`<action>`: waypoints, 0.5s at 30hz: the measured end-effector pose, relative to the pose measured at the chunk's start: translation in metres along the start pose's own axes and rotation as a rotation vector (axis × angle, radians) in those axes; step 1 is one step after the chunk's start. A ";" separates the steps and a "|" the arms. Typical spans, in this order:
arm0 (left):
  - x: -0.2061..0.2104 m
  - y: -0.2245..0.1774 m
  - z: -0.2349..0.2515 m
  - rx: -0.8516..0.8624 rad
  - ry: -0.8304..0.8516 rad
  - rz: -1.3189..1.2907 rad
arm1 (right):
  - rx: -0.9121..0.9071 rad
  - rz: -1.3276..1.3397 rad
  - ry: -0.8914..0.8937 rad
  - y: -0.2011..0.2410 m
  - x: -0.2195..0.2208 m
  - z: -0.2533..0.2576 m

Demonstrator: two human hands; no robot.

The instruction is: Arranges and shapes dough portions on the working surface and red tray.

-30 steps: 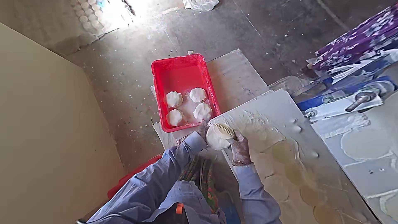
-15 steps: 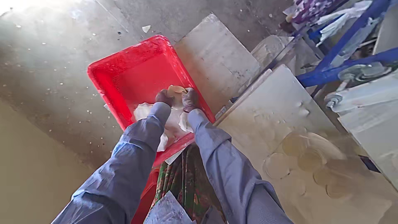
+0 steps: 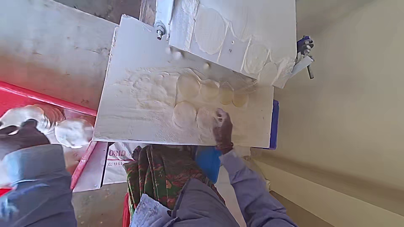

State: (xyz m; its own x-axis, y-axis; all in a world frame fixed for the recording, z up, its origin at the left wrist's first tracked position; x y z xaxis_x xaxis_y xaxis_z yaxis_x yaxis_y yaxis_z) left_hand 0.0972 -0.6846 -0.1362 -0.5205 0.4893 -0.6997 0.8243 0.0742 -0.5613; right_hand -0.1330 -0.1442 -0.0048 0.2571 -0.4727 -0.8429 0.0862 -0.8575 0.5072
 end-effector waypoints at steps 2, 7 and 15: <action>0.047 -0.053 -0.100 0.220 0.146 -0.237 | 0.126 -0.061 0.125 -0.082 -0.034 0.024; 0.166 -0.117 -0.298 0.304 0.487 -0.276 | -0.075 -0.263 0.554 -0.103 -0.025 0.070; 0.208 -0.123 -0.356 0.242 0.437 -0.198 | -0.030 -0.294 0.817 -0.112 -0.005 0.086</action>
State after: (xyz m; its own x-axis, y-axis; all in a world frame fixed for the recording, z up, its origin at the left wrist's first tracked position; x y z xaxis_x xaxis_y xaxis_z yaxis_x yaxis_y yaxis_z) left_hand -0.0333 -0.2828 -0.0554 -0.4774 0.8060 -0.3500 0.6179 0.0247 -0.7859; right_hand -0.2265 -0.0636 -0.0729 0.8299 0.0712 -0.5534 0.2804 -0.9107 0.3032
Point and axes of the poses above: each hand's wrist, its own z-axis towards the middle knuckle, its own x-axis out of the palm, y = z × x, the point moved 7 cm from there along z, towards the middle knuckle, and after that the axes turned 8 degrees about y, right-handed, at the moved point
